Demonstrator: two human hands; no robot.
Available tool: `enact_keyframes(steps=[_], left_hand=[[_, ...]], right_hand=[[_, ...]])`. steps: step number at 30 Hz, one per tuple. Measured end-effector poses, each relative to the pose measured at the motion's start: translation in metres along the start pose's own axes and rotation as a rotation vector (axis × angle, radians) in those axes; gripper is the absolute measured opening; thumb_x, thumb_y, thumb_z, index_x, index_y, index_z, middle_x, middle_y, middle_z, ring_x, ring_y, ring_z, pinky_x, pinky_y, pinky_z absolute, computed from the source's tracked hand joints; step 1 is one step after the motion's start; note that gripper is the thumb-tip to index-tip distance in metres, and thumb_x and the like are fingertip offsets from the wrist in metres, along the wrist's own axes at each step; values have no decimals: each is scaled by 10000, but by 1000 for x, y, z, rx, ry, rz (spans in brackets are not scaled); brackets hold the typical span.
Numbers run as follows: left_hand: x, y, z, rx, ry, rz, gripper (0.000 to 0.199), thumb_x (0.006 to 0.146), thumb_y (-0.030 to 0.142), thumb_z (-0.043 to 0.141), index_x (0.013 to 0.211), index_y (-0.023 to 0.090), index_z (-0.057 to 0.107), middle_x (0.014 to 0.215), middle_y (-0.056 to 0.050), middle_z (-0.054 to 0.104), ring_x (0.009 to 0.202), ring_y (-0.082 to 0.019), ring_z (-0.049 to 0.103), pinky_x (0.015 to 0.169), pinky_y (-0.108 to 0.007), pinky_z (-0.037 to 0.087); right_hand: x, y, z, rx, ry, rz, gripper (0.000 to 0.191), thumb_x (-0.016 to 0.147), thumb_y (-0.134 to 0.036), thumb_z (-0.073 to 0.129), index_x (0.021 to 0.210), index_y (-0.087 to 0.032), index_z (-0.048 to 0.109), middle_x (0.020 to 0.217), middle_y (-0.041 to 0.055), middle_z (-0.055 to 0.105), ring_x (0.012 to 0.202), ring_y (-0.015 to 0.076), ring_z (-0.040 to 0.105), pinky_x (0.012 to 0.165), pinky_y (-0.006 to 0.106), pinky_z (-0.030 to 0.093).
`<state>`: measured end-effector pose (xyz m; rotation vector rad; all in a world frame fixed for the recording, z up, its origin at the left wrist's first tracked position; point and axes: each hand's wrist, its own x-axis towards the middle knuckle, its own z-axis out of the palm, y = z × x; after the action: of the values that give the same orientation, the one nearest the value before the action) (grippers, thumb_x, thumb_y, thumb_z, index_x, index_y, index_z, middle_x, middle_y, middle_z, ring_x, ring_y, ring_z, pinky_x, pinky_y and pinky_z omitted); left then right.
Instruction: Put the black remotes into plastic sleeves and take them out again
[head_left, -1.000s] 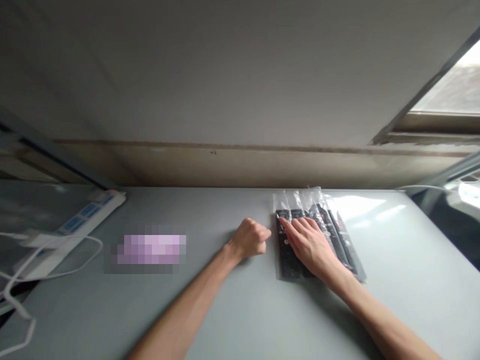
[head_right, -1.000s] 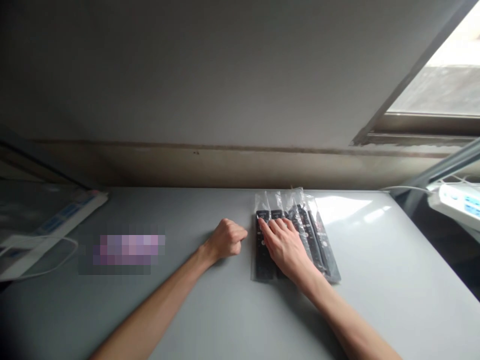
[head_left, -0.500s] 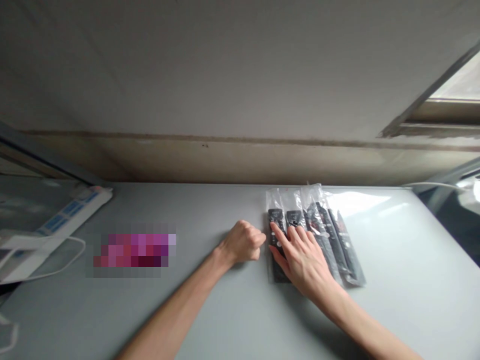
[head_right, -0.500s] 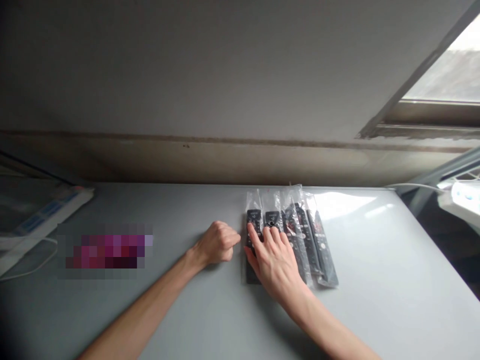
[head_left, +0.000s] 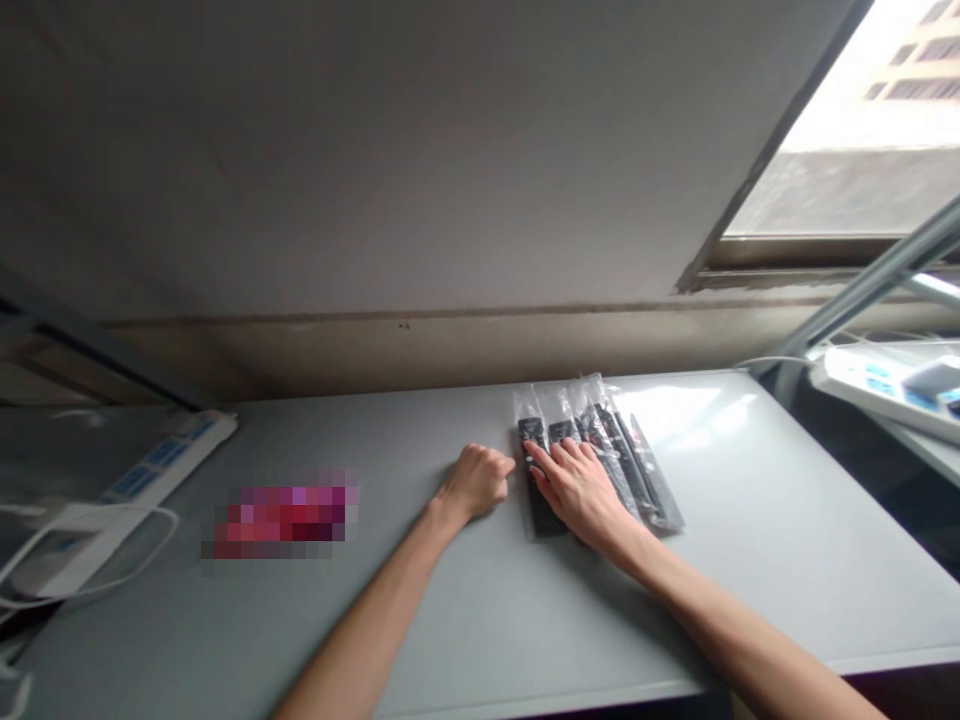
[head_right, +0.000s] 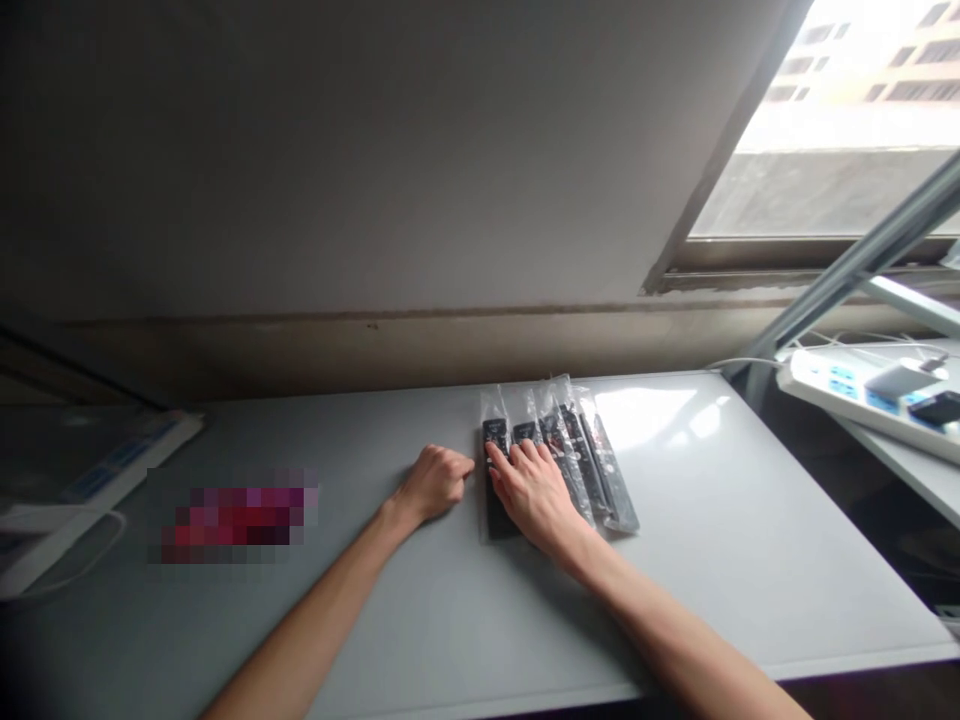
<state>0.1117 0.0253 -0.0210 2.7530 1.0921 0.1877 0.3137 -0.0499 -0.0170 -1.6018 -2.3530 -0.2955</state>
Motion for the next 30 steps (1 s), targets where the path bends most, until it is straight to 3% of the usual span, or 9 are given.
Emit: enact_keyframes(steps=[6, 10, 14, 19, 23, 25, 27, 30], left_hand=[[-2, 8, -1, -30, 39, -61, 264, 917, 84, 493, 918, 166, 743, 849, -158, 801, 766, -287, 763, 695, -318, 465], [-1, 6, 0, -82, 84, -75, 307, 913, 62, 479, 988, 169, 757, 888, -141, 816, 803, -281, 777, 737, -310, 493], [0, 1, 5, -186, 186, -83, 382, 920, 79, 463, 1083, 192, 789, 1051, -123, 836, 906, -255, 787, 823, -308, 533], [5, -2, 5, -610, 403, -167, 252, 947, 267, 592, 1043, 195, 813, 1094, -113, 823, 1007, -283, 757, 947, -355, 546], [7, 1, 0, -1216, 436, -179, 470, 969, 604, 632, 990, 160, 785, 960, -102, 803, 903, -262, 740, 791, -321, 573], [8, 4, -1, -1476, 459, -222, 526, 874, 654, 750, 1034, 153, 762, 914, -84, 794, 777, -220, 724, 657, -286, 557], [8, 5, -1, -1628, 537, -309, 532, 739, 567, 909, 1020, 149, 736, 837, -48, 779, 648, -169, 688, 583, -257, 533], [10, 4, -2, -1696, 641, -390, 524, 634, 450, 995, 950, 162, 691, 780, -4, 768, 609, -143, 693, 619, -251, 563]], right_hand=[[2, -5, -8, 53, -58, 12, 511, 1090, -377, 567, 1553, -162, 553, 1082, 135, 693, 1011, 303, 583, 892, 425, 469], [4, -3, -9, 171, -71, 60, 558, 1057, -346, 615, 1575, -168, 513, 1132, 133, 679, 1044, 303, 588, 933, 425, 501], [6, 7, -8, 312, -54, 89, 575, 1048, -268, 592, 1594, -145, 462, 1144, 130, 670, 1065, 291, 606, 990, 428, 515], [8, 17, -4, 646, 77, 145, 539, 1078, -208, 469, 1612, -180, 399, 1280, 146, 651, 1093, 247, 649, 989, 400, 530], [11, 17, -3, 905, 165, 195, 511, 1067, -293, 551, 1561, -213, 449, 1253, 117, 687, 1075, 228, 665, 947, 364, 532], [11, 15, -6, 974, 131, 217, 545, 1045, -324, 603, 1562, -238, 453, 1165, 78, 699, 961, 202, 663, 879, 340, 526], [11, 12, -10, 1037, 22, 186, 665, 1013, -348, 659, 1613, -251, 388, 1023, 22, 691, 814, 170, 625, 793, 312, 504], [12, 14, -18, 1134, -128, 107, 873, 957, -349, 717, 1683, -236, 246, 809, -69, 613, 675, 145, 541, 701, 281, 452]])
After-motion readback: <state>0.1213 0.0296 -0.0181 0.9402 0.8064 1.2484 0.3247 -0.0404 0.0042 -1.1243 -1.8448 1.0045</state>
